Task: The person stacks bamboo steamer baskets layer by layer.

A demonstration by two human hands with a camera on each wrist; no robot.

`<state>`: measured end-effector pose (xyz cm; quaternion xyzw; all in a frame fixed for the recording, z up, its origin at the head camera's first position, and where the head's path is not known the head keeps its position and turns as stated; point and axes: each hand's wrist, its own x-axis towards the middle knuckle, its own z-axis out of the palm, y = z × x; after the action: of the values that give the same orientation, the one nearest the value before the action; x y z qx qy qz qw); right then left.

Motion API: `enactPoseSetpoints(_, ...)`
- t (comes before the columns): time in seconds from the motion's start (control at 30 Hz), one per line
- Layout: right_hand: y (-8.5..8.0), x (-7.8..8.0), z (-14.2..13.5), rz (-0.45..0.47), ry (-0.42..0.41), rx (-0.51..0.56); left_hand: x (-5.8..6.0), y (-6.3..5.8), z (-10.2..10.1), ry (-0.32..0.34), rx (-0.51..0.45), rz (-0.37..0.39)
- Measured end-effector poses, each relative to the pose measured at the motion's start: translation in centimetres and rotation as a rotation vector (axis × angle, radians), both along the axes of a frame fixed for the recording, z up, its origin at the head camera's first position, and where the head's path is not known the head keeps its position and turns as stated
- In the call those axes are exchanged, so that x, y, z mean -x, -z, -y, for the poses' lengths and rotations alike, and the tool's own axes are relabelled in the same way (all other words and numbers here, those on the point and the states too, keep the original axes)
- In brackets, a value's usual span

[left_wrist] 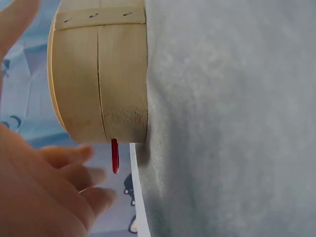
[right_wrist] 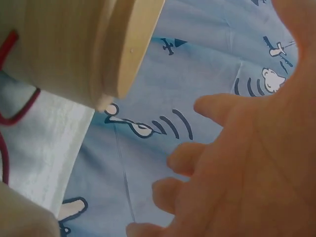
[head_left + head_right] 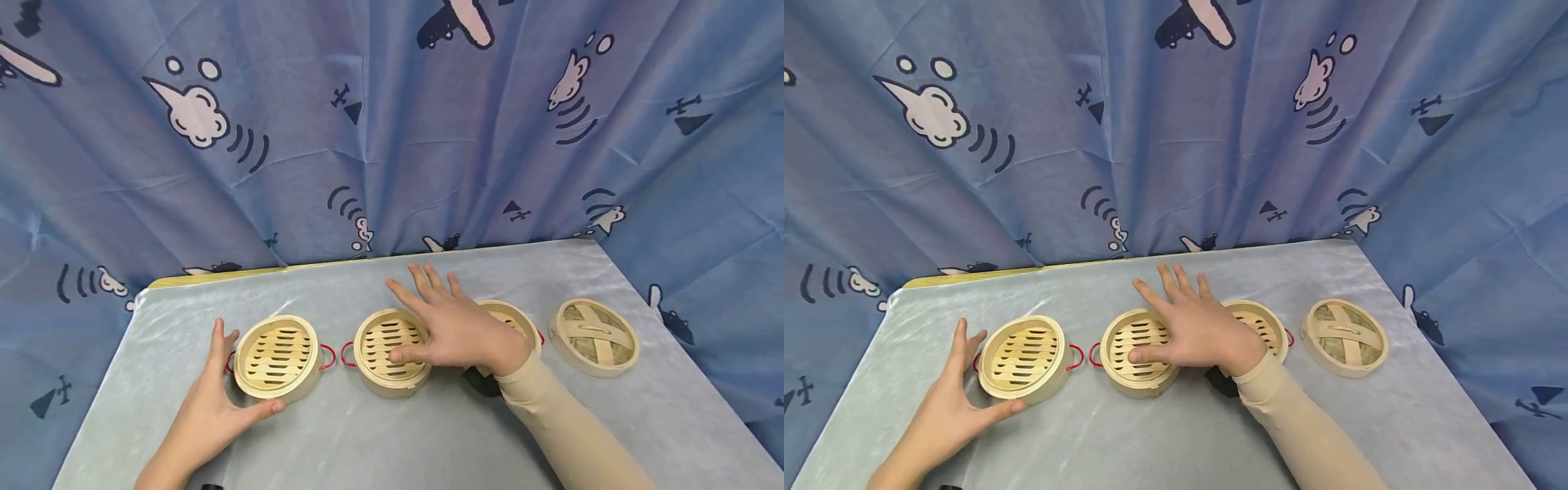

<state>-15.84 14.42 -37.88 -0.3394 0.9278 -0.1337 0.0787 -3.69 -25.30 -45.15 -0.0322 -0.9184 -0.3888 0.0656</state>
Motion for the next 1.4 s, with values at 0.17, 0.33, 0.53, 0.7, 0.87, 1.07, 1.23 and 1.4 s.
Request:
enactPoseSetpoints(0.17, 0.7, 0.1, 0.6, 0.048, -0.042, -0.005, 0.0, 0.8, 0.7, 0.018, 0.007, -0.081)
enactPoseSetpoints(0.33, 1.2, 0.0, 1.0, 0.140, -0.071, 0.007, 0.2, 1.1, 0.9, 0.022, -0.003, -0.108)
enactPoseSetpoints(0.53, 1.8, -0.1, 1.2, 0.202, -0.108, -0.004, 0.3, 1.4, 1.1, 0.026, -0.061, -0.066)
enactPoseSetpoints(0.7, 2.0, 0.0, 1.2, 0.197, -0.115, -0.004, 0.5, 1.8, 1.2, 0.008, -0.092, -0.016)
enactPoseSetpoints(0.87, 2.0, 0.0, 1.3, 0.193, -0.117, 0.007, 0.6, 2.0, 1.5, 0.000, -0.057, -0.015)
enactPoseSetpoints(1.07, 2.3, 0.2, 1.5, 0.148, -0.151, 0.051, 0.6, 2.1, 1.4, -0.004, -0.035, -0.033)
enactPoseSetpoints(1.23, 2.6, 0.2, 1.4, 0.138, -0.160, 0.078, 0.7, 2.0, 1.4, -0.002, -0.033, -0.037)
enactPoseSetpoints(1.4, 2.6, 0.3, 1.5, 0.138, -0.171, 0.094, 0.8, 1.9, 1.6, 0.003, -0.024, -0.035)
